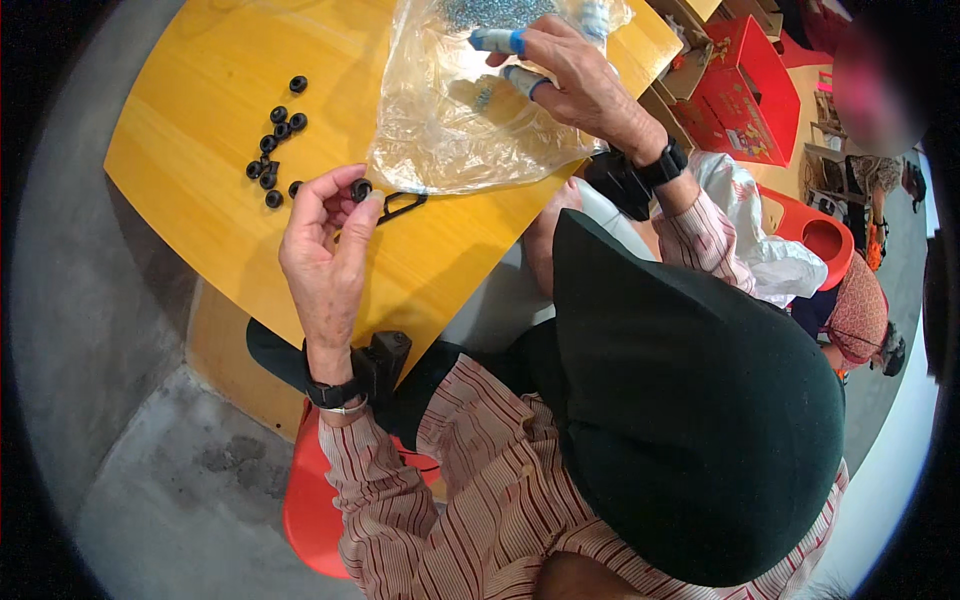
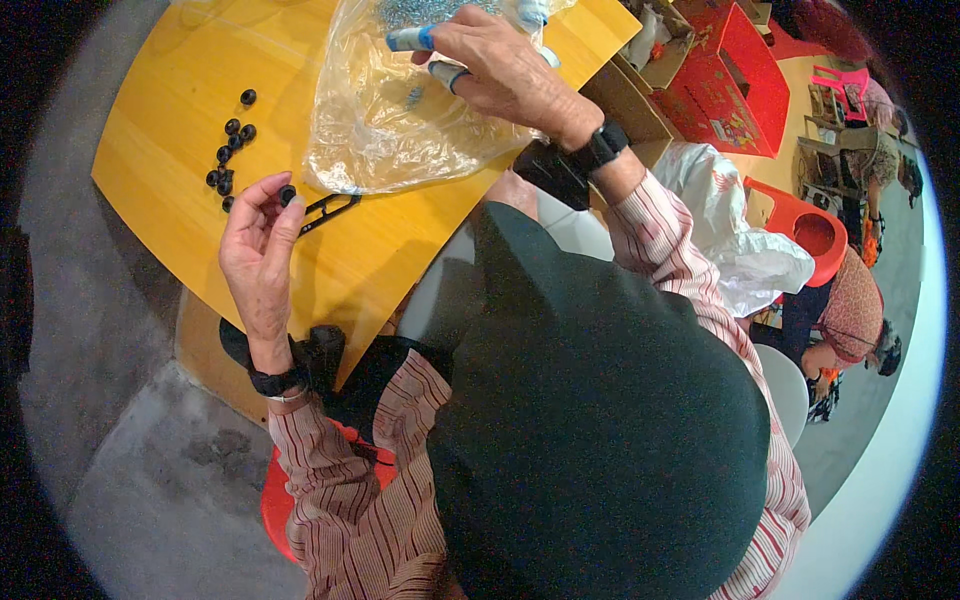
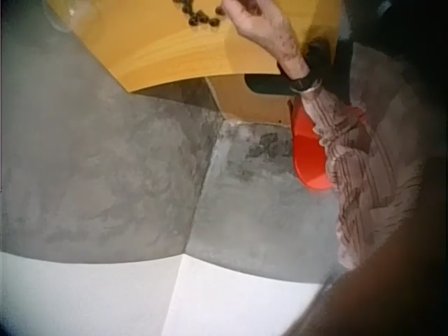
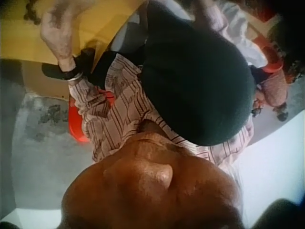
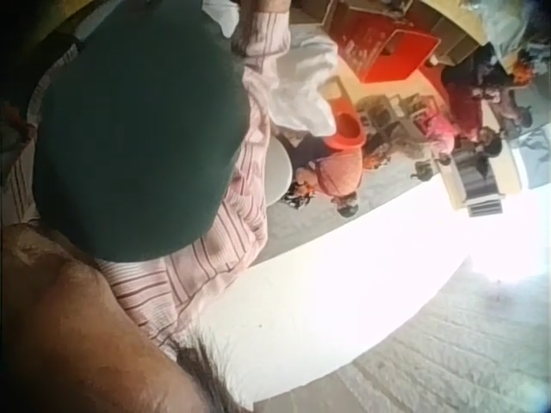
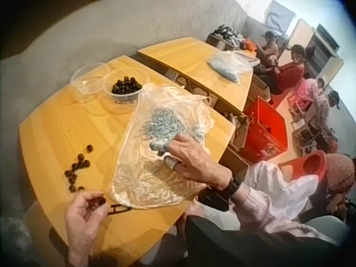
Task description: The person assembles components by inserting small beads into rubber grommets by hand and cutting them with snips, then gathers the grommets and places them into plastic containers.
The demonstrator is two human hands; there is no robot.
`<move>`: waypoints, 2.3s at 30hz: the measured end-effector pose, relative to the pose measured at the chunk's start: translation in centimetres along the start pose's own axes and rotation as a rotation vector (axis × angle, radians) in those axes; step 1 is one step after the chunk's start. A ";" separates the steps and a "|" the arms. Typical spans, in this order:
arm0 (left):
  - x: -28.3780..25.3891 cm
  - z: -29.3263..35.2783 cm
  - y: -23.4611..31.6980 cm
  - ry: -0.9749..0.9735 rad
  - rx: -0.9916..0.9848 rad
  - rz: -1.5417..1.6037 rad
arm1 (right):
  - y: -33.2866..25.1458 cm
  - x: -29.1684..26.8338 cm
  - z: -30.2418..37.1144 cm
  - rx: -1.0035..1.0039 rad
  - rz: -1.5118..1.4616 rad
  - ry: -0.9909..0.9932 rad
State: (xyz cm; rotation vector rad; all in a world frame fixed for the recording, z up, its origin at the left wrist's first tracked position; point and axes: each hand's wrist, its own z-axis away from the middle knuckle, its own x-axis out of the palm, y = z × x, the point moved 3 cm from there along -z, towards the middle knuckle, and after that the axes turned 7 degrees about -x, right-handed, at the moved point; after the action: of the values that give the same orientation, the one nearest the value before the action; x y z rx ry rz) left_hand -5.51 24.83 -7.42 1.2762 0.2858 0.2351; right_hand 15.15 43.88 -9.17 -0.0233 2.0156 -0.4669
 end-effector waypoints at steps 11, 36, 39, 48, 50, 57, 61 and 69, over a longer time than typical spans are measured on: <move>-0.6 1.0 -0.1 -0.005 -0.039 0.068 | -2.2 -0.5 -4.3 -0.186 -0.239 -0.041; -0.6 2.4 -0.7 -0.035 -0.048 0.253 | -8.1 -2.9 -7.1 -0.202 -0.120 0.090; 0.0 2.2 -0.5 -0.023 -0.039 0.252 | -9.1 -1.2 -6.7 -0.434 -0.037 0.029; 0.2 2.2 -0.1 0.219 0.091 -0.003 | -12.8 -2.8 -9.6 -0.443 -0.254 -0.168; 0.4 2.2 0.1 0.227 0.094 -0.075 | -12.9 -2.6 -9.5 -0.432 -0.303 -0.149; 0.6 2.2 0.9 0.247 0.114 -0.191 | -14.1 -2.5 -9.9 -0.459 -0.250 -0.187; 0.5 2.4 0.5 0.274 0.136 -0.232 | -13.9 -2.1 -9.7 -0.501 -0.190 -0.247; -0.1 1.9 -1.6 0.056 -0.050 0.281 | -9.8 2.3 -9.8 -0.898 -0.288 0.456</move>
State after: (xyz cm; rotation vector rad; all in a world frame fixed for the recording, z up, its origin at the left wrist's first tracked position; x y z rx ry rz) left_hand -4.97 22.58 -8.45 1.2593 0.1466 0.5153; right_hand 3.86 37.45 -3.88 -0.8267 2.5274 0.3264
